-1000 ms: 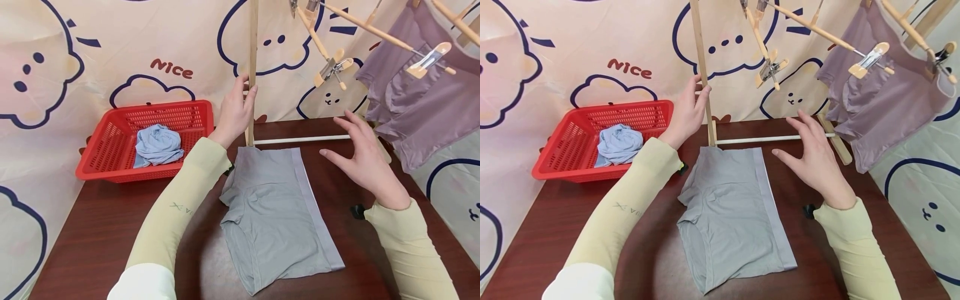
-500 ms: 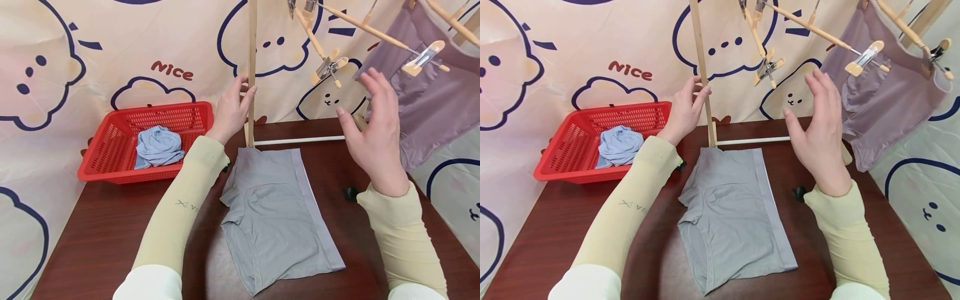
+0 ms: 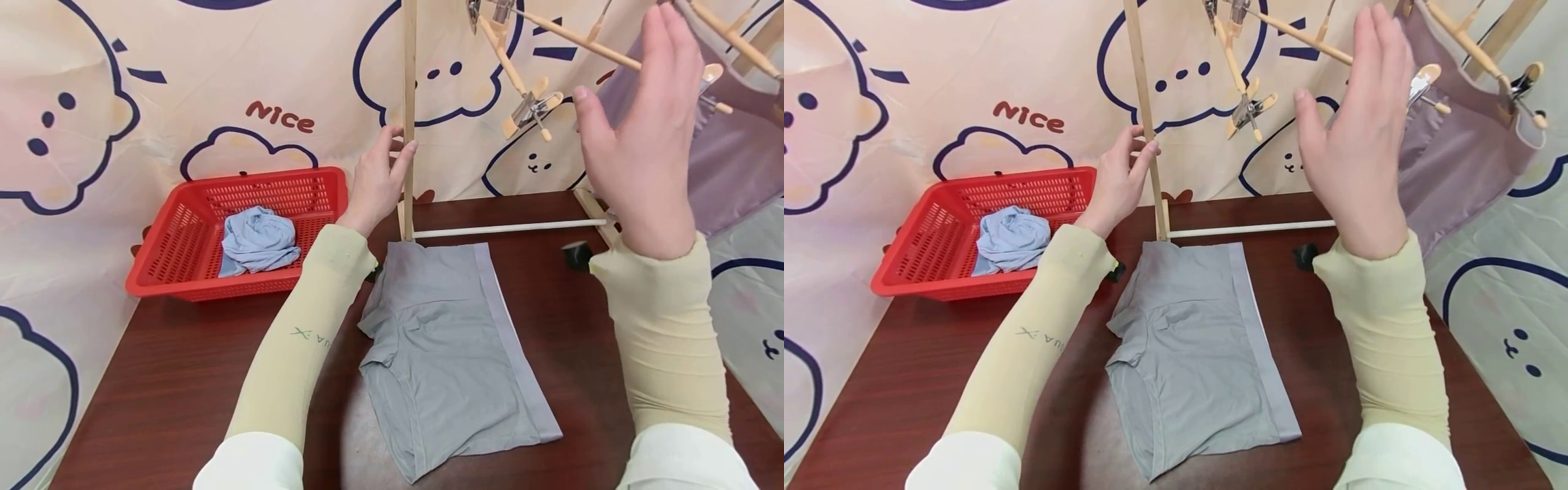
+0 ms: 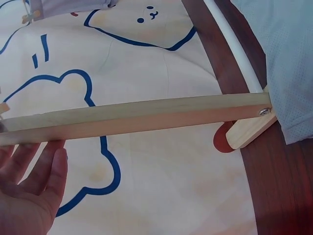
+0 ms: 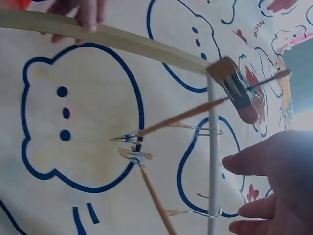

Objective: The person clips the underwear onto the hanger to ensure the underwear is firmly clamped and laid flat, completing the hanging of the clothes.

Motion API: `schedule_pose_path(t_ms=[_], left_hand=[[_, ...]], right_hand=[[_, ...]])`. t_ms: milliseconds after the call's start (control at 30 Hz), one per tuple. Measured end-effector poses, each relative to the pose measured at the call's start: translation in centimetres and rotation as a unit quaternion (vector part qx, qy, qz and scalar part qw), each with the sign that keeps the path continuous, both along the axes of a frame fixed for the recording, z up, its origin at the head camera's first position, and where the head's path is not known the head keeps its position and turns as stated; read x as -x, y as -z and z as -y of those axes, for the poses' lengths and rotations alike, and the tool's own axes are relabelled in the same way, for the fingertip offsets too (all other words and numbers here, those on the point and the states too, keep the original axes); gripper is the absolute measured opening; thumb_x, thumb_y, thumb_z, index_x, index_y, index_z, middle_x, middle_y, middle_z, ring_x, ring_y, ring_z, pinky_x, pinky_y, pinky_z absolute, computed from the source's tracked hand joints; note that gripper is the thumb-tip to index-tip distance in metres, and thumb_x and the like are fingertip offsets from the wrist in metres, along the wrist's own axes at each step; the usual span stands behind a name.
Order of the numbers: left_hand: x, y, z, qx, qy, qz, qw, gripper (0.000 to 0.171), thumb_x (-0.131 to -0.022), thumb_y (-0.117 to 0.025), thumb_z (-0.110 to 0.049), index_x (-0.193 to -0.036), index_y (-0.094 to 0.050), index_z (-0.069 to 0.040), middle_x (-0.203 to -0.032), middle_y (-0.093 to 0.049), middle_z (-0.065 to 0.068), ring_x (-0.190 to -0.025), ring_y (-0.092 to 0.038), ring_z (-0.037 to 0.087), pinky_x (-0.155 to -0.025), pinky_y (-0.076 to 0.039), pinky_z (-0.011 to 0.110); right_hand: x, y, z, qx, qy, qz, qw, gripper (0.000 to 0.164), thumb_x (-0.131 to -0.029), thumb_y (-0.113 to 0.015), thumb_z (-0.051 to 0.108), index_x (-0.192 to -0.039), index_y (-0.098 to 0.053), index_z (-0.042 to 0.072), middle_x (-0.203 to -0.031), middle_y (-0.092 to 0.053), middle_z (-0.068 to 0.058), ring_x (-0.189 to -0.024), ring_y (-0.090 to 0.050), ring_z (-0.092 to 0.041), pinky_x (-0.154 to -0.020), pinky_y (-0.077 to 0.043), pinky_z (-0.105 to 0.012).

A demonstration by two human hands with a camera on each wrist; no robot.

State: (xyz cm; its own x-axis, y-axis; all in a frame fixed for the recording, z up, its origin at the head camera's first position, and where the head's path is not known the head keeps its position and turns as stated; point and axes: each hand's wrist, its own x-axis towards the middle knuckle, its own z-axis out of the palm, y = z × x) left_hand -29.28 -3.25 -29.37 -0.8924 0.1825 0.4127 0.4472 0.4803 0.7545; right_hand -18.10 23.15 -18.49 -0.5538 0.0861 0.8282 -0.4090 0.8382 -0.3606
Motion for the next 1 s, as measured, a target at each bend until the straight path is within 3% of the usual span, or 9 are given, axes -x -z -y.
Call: schedule_pose_path(t_ms=[167,367,467,600,700,733,833,1000], left_hand=[[0.2,0.0,0.1,-0.004,0.000,0.004,1.0000,0.042,-0.106,-0.053,-0.039,-0.141,-0.048,-0.016,-0.127,-0.064,0.005,-0.101,-0.069,0.018,-0.086,-0.057,0.034],[0.1,0.1,0.3,-0.009,0.000,0.011,0.9999,0.044,-0.106,-0.054,-0.041,-0.141,-0.047,-0.017,-0.127,-0.063,0.005,-0.102,-0.068,0.017,-0.086,-0.057,0.033],[0.1,0.1,0.5,-0.011,-0.002,0.011,0.9999,0.043,-0.106,-0.054,-0.041,-0.141,-0.047,-0.017,-0.126,-0.064,0.005,-0.102,-0.068,0.017,-0.086,-0.057,0.033],[0.2,0.1,0.6,-0.008,-0.007,0.012,0.9999,0.043,-0.106,-0.054,-0.041,-0.141,-0.048,-0.017,-0.126,-0.064,0.005,-0.102,-0.068,0.017,-0.086,-0.057,0.033],[0.2,0.1,0.6,-0.008,-0.008,0.013,0.9998,0.043,-0.106,-0.054,-0.041,-0.141,-0.048,-0.017,-0.126,-0.064,0.005,-0.103,-0.068,0.017,-0.086,-0.057,0.033],[0.2,0.2,0.6,-0.008,-0.008,0.014,0.9998,0.043,-0.106,-0.054,-0.041,-0.141,-0.048,-0.017,-0.126,-0.064,0.005,-0.103,-0.068,0.017,-0.086,-0.057,0.033],[0.1,0.3,0.6,-0.008,-0.008,0.014,0.9998,0.042,-0.106,-0.054,-0.040,-0.141,-0.049,-0.017,-0.126,-0.065,0.005,-0.103,-0.068,0.017,-0.086,-0.057,0.034],[0.0,0.2,0.6,-0.009,-0.007,0.013,0.9999,0.042,-0.106,-0.054,-0.041,-0.140,-0.048,-0.018,-0.126,-0.065,0.005,-0.103,-0.068,0.017,-0.085,-0.057,0.034]], right_hand=[[0.5,-2.6,0.5,0.024,0.019,0.056,0.998,0.064,-0.096,-0.064,0.017,-0.156,-0.041,0.016,-0.156,-0.038,0.001,-0.141,-0.027,-0.007,-0.115,-0.014,-0.025],[2.4,-4.3,0.4,0.026,0.041,0.119,0.992,0.056,-0.096,-0.060,0.022,-0.150,-0.050,0.028,-0.145,-0.050,0.006,-0.129,-0.040,-0.012,-0.112,-0.023,-0.028],[3.5,-4.7,0.0,0.013,0.066,0.165,0.984,0.038,-0.095,-0.058,0.026,-0.132,-0.064,0.022,-0.126,-0.058,0.002,-0.124,-0.047,-0.024,-0.107,-0.029,-0.037],[4.7,-5.1,-0.5,-0.002,0.096,0.200,0.975,0.034,-0.096,-0.056,0.031,-0.103,-0.060,-0.002,-0.121,-0.061,-0.010,-0.126,-0.049,-0.034,-0.105,-0.032,-0.045],[5.4,-5.1,-0.8,0.009,0.109,0.212,0.971,0.039,-0.098,-0.054,0.033,-0.108,-0.069,-0.001,-0.119,-0.065,-0.002,-0.124,-0.051,-0.026,-0.106,-0.032,-0.041],[5.6,-5.0,-0.9,0.016,0.111,0.214,0.970,0.038,-0.098,-0.055,0.035,-0.107,-0.074,0.003,-0.111,-0.066,0.004,-0.122,-0.052,-0.022,-0.106,-0.032,-0.038],[6.1,-5.0,-1.1,0.046,0.106,0.219,0.969,0.043,-0.097,-0.056,0.037,-0.127,-0.074,0.011,-0.090,-0.060,0.021,-0.108,-0.052,-0.004,-0.105,-0.031,-0.030],[6.9,-5.0,-1.0,0.058,0.101,0.197,0.974,0.040,-0.095,-0.056,0.032,-0.122,-0.076,0.010,-0.064,-0.043,0.033,-0.089,-0.039,0.013,-0.102,-0.032,-0.028]])
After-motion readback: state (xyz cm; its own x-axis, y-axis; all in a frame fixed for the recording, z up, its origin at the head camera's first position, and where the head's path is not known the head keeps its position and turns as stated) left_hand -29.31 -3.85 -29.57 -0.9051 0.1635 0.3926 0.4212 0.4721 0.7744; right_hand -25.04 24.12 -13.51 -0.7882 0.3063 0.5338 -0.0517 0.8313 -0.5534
